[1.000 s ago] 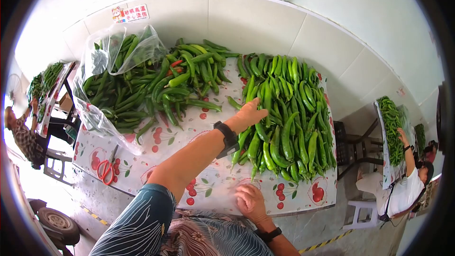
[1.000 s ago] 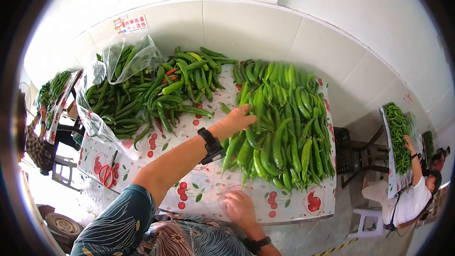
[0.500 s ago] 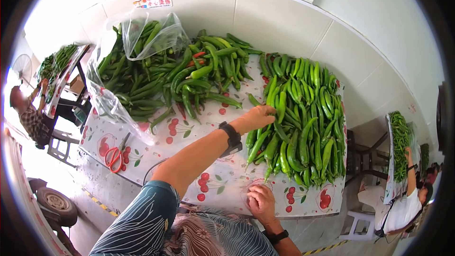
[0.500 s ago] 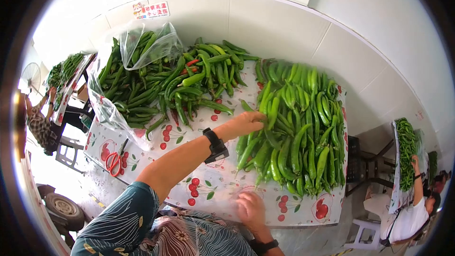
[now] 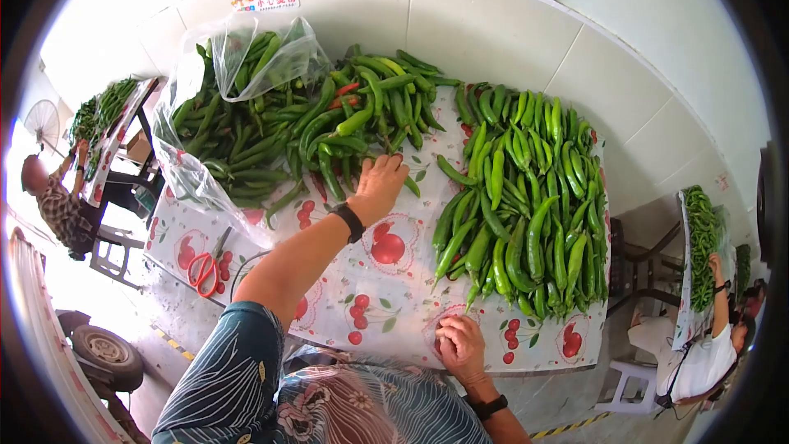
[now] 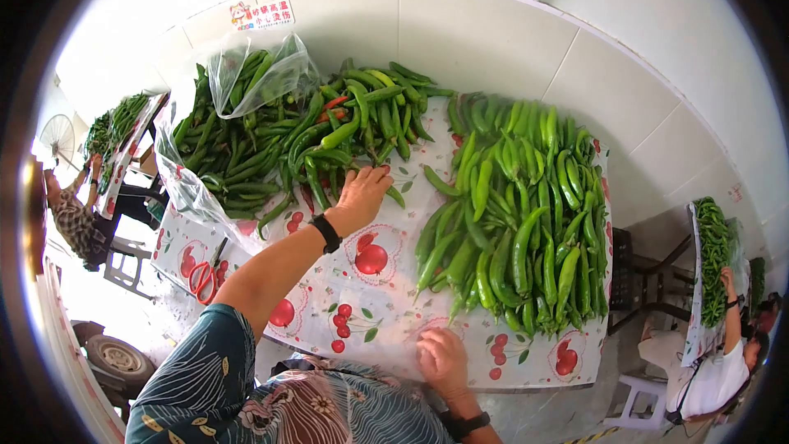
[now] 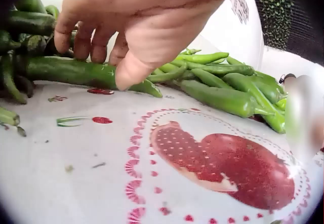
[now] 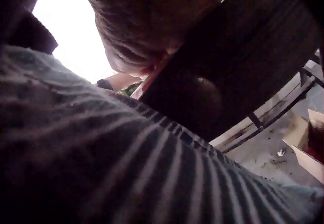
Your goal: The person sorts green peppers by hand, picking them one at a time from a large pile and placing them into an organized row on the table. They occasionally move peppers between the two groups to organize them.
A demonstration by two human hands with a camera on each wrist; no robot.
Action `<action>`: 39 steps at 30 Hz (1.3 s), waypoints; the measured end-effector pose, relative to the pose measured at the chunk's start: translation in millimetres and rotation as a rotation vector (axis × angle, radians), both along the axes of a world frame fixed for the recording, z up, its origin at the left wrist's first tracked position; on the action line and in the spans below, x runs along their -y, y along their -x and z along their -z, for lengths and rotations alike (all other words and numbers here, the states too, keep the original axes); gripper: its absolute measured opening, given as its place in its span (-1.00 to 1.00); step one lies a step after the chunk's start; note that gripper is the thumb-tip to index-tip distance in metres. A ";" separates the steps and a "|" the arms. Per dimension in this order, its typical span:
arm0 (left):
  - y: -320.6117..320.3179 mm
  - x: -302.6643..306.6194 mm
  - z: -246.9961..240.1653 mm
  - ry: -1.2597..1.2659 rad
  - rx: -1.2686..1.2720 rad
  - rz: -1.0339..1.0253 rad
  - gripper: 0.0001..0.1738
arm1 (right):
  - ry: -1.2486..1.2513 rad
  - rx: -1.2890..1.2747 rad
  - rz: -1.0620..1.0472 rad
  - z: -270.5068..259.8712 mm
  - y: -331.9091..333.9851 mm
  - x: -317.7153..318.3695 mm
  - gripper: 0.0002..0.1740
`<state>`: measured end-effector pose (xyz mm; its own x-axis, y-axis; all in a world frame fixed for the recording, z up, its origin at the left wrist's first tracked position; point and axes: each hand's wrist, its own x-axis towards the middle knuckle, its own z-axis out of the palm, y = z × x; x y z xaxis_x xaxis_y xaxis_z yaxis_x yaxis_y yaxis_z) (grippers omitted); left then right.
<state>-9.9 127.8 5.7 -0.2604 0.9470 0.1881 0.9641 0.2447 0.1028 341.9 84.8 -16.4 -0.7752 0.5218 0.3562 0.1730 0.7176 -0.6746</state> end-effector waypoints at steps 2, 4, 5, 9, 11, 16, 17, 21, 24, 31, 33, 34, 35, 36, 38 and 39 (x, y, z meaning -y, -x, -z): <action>-3.8 3.6 2.0 0.052 0.017 0.020 -0.63 | 0.007 -0.007 -0.009 0.7 -0.2 -0.4 -0.83; -7.5 8.9 -1.2 0.043 0.059 0.047 -0.66 | -0.002 -0.012 -0.013 2.6 -1.0 -0.9 -0.83; -8.0 14.7 -4.0 0.011 0.092 0.067 -0.67 | 0.000 -0.018 -0.014 2.2 -0.8 -0.9 -0.83; -14.4 31.7 8.2 -0.013 0.102 0.205 -0.63 | 0.014 -0.024 0.007 -1.7 1.5 -0.6 -0.81; -33.5 45.2 14.3 0.035 0.151 0.345 -0.66 | 0.018 -0.014 0.010 -2.3 1.3 0.5 -0.79; -68.7 87.7 1.3 0.073 0.394 0.647 -0.78 | 0.026 0.007 -0.006 -2.1 0.6 0.2 -0.77; -66.6 92.8 -1.1 0.065 0.487 0.643 -0.78 | 0.026 0.011 -0.003 -3.1 0.7 0.3 -0.77; -63.4 108.2 -19.9 -0.034 0.642 0.399 -0.76 | 0.035 0.011 0.012 -6.5 3.6 1.3 -0.77; -64.0 110.8 -18.1 -0.125 0.457 0.102 -0.67 | 0.037 0.005 0.012 -6.3 1.6 1.7 -0.77; -41.5 128.0 -8.1 -0.019 0.432 -0.214 -0.29 | 0.003 0.007 0.005 -3.4 1.4 -0.4 -0.77; -35.3 126.9 -4.2 -0.007 0.566 -0.230 -0.30 | 0.025 0.006 0.008 -5.7 1.8 0.1 -0.77; -32.2 123.5 0.8 -0.065 0.676 -0.215 -0.32 | 0.026 0.012 0.007 -7.9 2.1 0.0 -0.77; -29.2 119.6 3.6 -0.125 0.785 -0.200 -0.35 | 0.026 0.016 0.006 -10.3 2.5 0.0 -0.77; -32.1 113.3 -12.3 -0.058 0.957 -0.224 -0.37 | 0.028 0.022 0.004 -11.1 3.1 -0.1 -0.77; -37.8 93.7 -29.1 -0.069 1.239 -0.220 -0.39 | 0.024 0.012 0.001 -9.8 3.3 -0.9 -0.78; -41.2 82.1 -33.0 -0.075 1.381 -0.217 -0.39 | 0.022 0.008 -0.001 -9.2 3.0 -1.5 -0.78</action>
<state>31.3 45.7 38.7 -0.4129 0.8636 -0.2893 0.0189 0.3257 0.9453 338.9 86.2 -7.2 -0.7785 0.5287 0.3383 0.1780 0.7029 -0.6887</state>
